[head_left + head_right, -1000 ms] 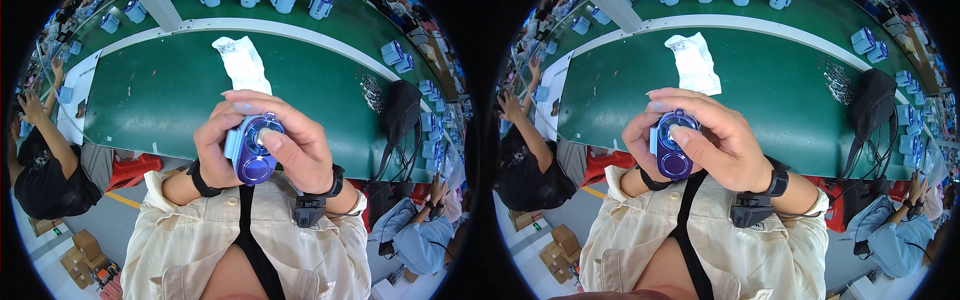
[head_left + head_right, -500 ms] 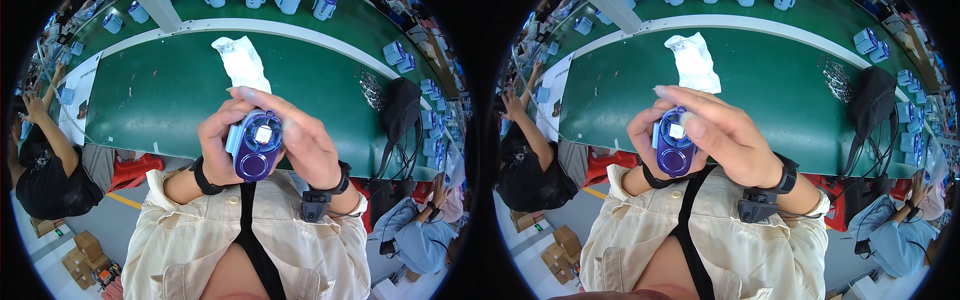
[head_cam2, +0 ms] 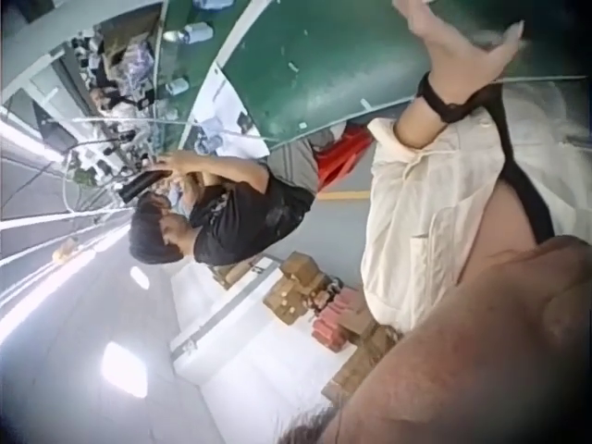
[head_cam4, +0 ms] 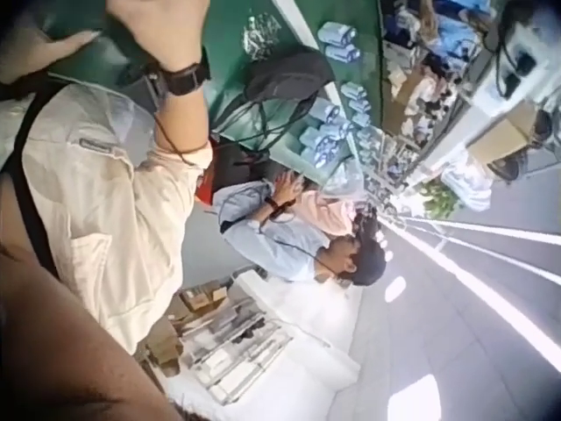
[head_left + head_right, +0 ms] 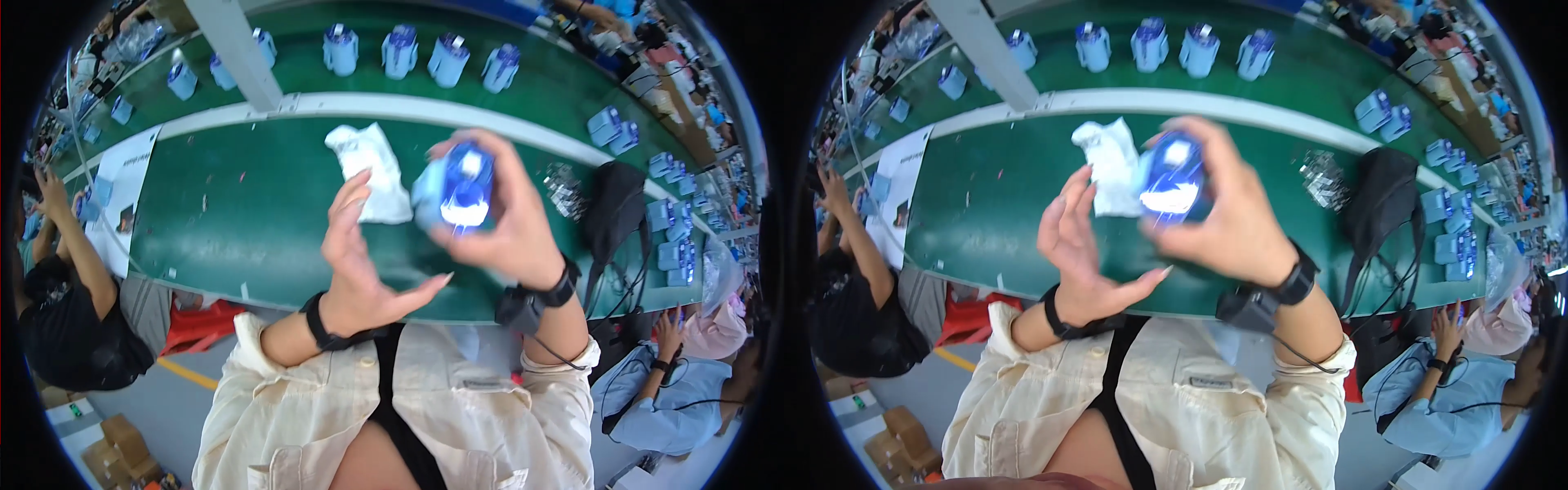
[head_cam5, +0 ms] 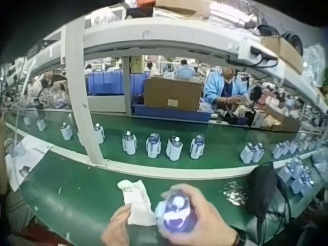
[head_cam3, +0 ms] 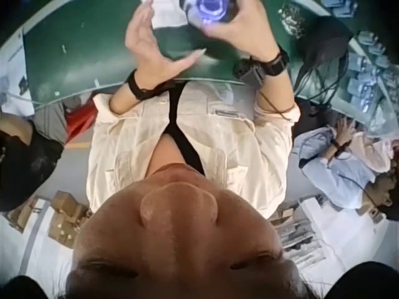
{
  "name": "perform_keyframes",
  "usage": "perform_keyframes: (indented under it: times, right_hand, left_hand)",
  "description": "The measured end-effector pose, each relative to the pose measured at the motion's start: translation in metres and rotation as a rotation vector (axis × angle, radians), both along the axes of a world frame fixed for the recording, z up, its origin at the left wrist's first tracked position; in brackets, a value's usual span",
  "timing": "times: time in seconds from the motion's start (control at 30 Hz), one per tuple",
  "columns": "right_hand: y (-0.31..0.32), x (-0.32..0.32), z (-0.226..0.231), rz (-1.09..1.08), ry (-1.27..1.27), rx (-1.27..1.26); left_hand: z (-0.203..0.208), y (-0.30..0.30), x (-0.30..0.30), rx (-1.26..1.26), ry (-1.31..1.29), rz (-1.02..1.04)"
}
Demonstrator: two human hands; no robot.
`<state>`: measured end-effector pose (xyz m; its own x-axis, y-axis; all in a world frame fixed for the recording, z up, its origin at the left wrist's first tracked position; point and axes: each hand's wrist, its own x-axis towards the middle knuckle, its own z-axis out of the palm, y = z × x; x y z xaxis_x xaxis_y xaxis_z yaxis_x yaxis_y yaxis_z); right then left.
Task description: The person picks up blue and white devices from a conveyor belt, peels a small white sticker from the top surface of each by hand, and places them back on the belt.
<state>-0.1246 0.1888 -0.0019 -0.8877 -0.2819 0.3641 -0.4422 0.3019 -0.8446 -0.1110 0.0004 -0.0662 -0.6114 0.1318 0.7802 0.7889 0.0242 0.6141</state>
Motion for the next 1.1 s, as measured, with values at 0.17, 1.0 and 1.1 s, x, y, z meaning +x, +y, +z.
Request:
perform_keyframes:
  times: [0.17,1.0,1.1]
  right_hand:
    - [0.108,-0.123,-0.022,-0.863,0.114,0.242]
    - [0.099,-0.155,0.034,-0.304,0.010,0.439]
    - [0.036,-0.078,0.076,0.258,-0.173,0.501]
  left_hand:
    - [0.003,-0.019,-0.006,0.013,-0.039,0.043]
    - [-0.014,-0.039,-0.011,0.090,-0.296,0.064]
    - [-0.005,-0.039,-0.010,0.009,-0.342,0.015]
